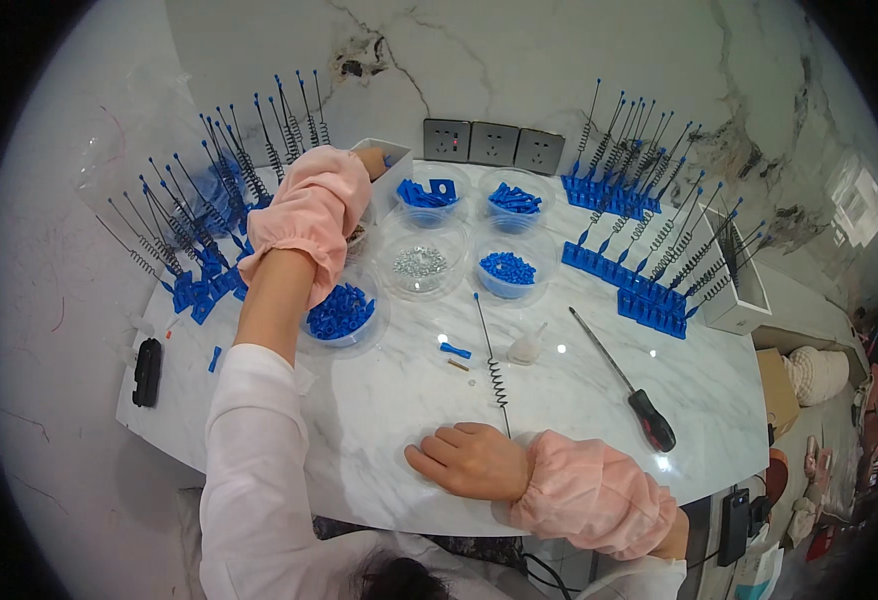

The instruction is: The person assembles small blue plastic housings by inserting metal springs and screws, then securing them with a screwdriver and glue.

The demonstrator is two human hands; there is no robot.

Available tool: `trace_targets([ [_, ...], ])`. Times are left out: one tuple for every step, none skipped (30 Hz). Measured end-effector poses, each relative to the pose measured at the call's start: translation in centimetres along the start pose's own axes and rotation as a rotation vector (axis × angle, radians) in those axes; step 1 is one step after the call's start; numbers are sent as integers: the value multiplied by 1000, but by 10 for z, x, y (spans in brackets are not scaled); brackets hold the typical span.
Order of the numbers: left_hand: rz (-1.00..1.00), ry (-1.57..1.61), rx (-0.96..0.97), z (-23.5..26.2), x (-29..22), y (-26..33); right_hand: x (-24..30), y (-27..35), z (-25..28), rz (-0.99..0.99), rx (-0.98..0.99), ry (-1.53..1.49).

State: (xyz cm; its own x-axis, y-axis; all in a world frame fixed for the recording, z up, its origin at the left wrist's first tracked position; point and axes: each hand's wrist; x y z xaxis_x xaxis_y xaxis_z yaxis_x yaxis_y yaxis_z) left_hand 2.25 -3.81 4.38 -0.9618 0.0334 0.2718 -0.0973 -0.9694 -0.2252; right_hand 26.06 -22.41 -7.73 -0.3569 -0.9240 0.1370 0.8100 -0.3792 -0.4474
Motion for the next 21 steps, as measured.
trace_targets([
  [-33,-15,-21,-2,2,-1,0,0,0,-7,1,3],
  [-73,-26,-43,-6,2,-6,-2,2,0,-16,4,9],
  [-115,-34,-68,-11,2,-12,-4,4,-1,-33,9,18],
  [-159,-41,-94,-16,2,-19,-7,5,-1,-52,15,30],
  [-158,-38,-94,-64,18,-40,-7,5,-1,-52,18,31],
  [-77,218,-12,-89,47,-99,1,-1,-4,-30,4,13],
  [68,433,64,-92,117,-135,21,-11,-6,50,-28,-46],
  [183,661,110,-108,169,-126,33,-14,-1,113,-51,-87],
  [-71,573,-44,-100,127,-143,18,-11,-2,60,-36,-42],
  [-306,477,-205,-85,92,-154,4,-9,-4,17,-23,-8],
  [-318,698,-224,-58,61,-147,-4,-3,-2,-28,-14,2],
  [-308,901,-237,-23,41,-124,-7,2,2,-93,6,14],
  [-328,1048,-263,7,32,-88,-5,4,5,-138,18,12],
  [-332,1185,-293,31,27,-43,-1,3,8,-128,7,-9],
  [-332,1095,-398,50,25,7,4,-1,12,-309,-21,-211],
  [-360,1021,-492,55,11,45,3,-2,17,-516,-45,-402],
  [-581,929,-762,47,-7,73,-3,-3,24,-538,-55,-410],
  [-804,766,-799,40,-8,101,-9,-6,30,-769,-105,-1003],
  [-928,487,-698,-10,1,130,-7,-12,34,-950,-133,-1612],
  [-1028,731,-649,11,-13,163,-9,-12,39,-970,-154,-1623],
  [-1062,602,-577,12,-19,192,-6,-15,45,-954,-78,-1769],
])
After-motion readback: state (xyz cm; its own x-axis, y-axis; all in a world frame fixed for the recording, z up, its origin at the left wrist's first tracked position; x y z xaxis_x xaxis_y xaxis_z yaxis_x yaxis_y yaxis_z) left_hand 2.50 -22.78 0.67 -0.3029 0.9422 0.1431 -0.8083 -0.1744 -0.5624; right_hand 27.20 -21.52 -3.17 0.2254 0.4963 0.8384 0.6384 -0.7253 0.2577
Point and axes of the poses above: each hand's wrist, its own y-axis away from the middle knuckle, its own z-axis out of the back of the hand, x = y × z, and after that the axes turned 12 degrees about -z, right-handed
